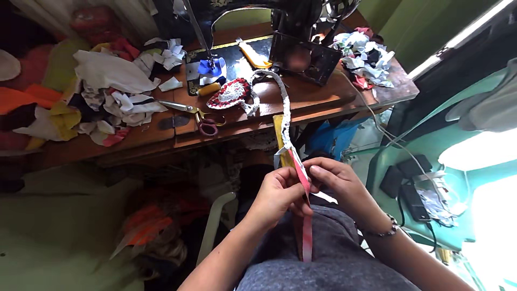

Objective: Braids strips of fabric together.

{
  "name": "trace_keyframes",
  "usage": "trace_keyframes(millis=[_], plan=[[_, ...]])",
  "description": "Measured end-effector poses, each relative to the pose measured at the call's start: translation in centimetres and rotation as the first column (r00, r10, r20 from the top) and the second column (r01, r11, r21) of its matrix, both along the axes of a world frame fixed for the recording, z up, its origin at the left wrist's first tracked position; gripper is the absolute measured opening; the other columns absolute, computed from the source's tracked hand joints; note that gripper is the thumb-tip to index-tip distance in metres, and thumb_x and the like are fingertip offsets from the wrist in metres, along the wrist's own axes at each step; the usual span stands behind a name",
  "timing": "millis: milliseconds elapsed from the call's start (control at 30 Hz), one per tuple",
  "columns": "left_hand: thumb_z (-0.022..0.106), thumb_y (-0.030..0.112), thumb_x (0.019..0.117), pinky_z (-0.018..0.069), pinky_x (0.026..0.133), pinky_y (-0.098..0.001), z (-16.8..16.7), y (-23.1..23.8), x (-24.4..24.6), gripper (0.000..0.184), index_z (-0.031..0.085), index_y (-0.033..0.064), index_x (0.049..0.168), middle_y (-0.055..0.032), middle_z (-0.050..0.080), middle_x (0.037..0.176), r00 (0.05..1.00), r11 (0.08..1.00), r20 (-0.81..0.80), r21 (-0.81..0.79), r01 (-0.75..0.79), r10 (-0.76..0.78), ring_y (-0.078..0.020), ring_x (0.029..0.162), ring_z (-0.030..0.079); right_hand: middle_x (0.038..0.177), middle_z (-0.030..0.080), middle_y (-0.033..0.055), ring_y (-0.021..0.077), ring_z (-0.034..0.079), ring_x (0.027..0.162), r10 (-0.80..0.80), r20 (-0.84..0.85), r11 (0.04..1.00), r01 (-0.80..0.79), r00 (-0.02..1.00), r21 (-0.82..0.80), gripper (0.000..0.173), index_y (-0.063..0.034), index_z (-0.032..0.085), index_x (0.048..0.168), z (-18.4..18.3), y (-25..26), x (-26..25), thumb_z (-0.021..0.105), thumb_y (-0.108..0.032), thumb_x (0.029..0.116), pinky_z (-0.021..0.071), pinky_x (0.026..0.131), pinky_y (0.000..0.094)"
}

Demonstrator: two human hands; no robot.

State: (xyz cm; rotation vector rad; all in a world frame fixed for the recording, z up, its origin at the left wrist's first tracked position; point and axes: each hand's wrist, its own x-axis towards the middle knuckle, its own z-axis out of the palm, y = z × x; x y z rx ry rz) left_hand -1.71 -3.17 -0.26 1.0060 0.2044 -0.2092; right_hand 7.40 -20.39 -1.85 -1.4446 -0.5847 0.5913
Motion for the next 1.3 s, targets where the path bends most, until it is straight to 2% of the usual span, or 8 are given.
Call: trace_keyframes(millis=[133, 300, 533, 667, 800, 1033, 1133, 1300], plan=[[0.061, -0.002, 0.0985, 0.0617, 0.055, -0.0302, 0.0, 0.0, -0.1, 0.010, 0.062, -0.0067, 0.107, -0.0166, 0.073, 0.089, 1.000, 1.000, 0.016, 0.024, -0.007, 0.007, -0.0190, 0.063, 0.071, 0.085, 0.069, 0.0052, 0.0085, 0.063, 0.069, 0.018, -0.167, 0.998, -0.006, 0.986, 0.070, 0.021, -0.0016, 0.072, 0.108, -0.1, 0.9, -0.2, 0.059, -0.018, 0.1042, 0.0543, 0.062, 0.0222], [0.063, -0.001, 0.0971, 0.0619, 0.055, -0.0303, -0.1, 0.1, -0.4, 0.011, 0.062, -0.0059, 0.107, -0.0140, 0.071, 0.086, 0.999, 0.997, 0.053, 0.080, -0.012, 0.008, -0.0180, 0.063, 0.071, 0.087, 0.070, 0.0062, 0.0084, 0.066, 0.075, -0.009, -0.342, 0.989, 0.059, 0.940, 0.136, 0.011, -0.0038, 0.072, 0.099, 0.3, 1.2, 0.1, 0.067, -0.014, 0.0985, 0.0568, 0.070, 0.0230], [0.067, 0.006, 0.0958, 0.0545, 0.046, -0.0258, 0.0, 1.7, -1.8, 0.013, 0.068, 0.0003, 0.107, -0.0051, 0.067, 0.079, 0.995, 0.912, 0.095, 0.409, -0.013, -0.029, -0.0118, 0.056, 0.062, 0.091, 0.068, 0.0100, 0.0129, 0.067, 0.079, 0.023, -0.476, 0.954, 0.123, 0.879, 0.273, 0.012, -0.0073, 0.069, 0.094, -0.2, 0.8, 0.9, 0.062, -0.016, 0.0993, 0.0573, 0.072, 0.0277], [0.065, 0.011, 0.0952, 0.0458, 0.041, -0.0208, 0.2, 4.6, -3.6, 0.017, 0.070, 0.0070, 0.111, 0.0003, 0.065, 0.076, 0.990, 0.795, 0.058, 0.602, 0.068, -0.129, -0.0054, 0.050, 0.055, 0.098, 0.071, 0.0117, 0.0168, 0.070, 0.088, 0.084, -0.548, 0.920, 0.147, 0.832, 0.364, 0.016, -0.0108, 0.069, 0.096, -0.6, 0.5, 1.6, 0.058, -0.019, 0.1021, 0.0590, 0.081, 0.0320], [0.063, 0.014, 0.0902, 0.0417, 0.046, -0.0181, 0.5, 8.3, -6.0, 0.015, 0.072, 0.0127, 0.102, 0.0073, 0.062, 0.069, 0.992, 0.576, 0.011, 0.815, 0.066, -0.129, 0.0006, 0.052, 0.051, 0.091, 0.072, 0.0094, 0.0195, 0.072, 0.091, 0.135, -0.578, 0.889, 0.158, 0.805, 0.429, 0.022, -0.0130, 0.069, 0.095, -0.5, 0.5, 2.0, 0.051, -0.022, 0.1049, 0.0583, 0.091, 0.0379], [0.063, 0.011, 0.0816, 0.0443, 0.045, -0.0249, 2.8, 14.3, -10.8, 0.029, 0.072, 0.0150, 0.109, 0.0055, 0.065, 0.071, 0.971, 0.260, -0.091, 0.965, 0.031, 0.222, -0.0036, 0.052, 0.054, 0.071, 0.058, -0.0022, 0.0120, 0.063, 0.069, 0.191, -0.626, 0.841, 0.203, 0.756, 0.501, 0.026, -0.0155, 0.064, 0.092, -0.7, 0.4, 2.9, 0.045, -0.024, 0.1078, 0.0585, 0.086, 0.0395], [0.063, 0.005, 0.0836, 0.0425, 0.041, -0.0263, 3.8, 16.3, -12.6, 0.034, 0.069, 0.0104, 0.116, 0.0012, 0.064, 0.069, 0.909, 0.211, -0.059, 0.977, -0.033, 0.413, -0.0072, 0.048, 0.052, 0.068, 0.054, -0.0022, 0.0095, 0.058, 0.061, 0.219, -0.645, 0.824, 0.216, 0.732, 0.525, 0.027, -0.0140, 0.063, 0.097, -0.8, 0.4, 3.2, 0.042, -0.025, 0.1094, 0.0588, 0.074, 0.0319], [0.063, 0.010, 0.0932, 0.0435, 0.042, -0.0193, 4.9, 18.8, -15.0, 0.030, 0.066, 0.0063, 0.123, 0.0010, 0.065, 0.075, 0.806, 0.129, 0.059, 0.978, -0.166, 0.588, -0.0016, 0.049, 0.053, 0.068, 0.053, -0.0034, 0.0058, 0.053, 0.057, 0.252, -0.639, 0.822, 0.188, 0.727, 0.538, 0.023, -0.0140, 0.062, 0.098, -0.8, 0.3, 3.5, 0.045, -0.024, 0.1088, 0.0541, 0.064, 0.0230]])
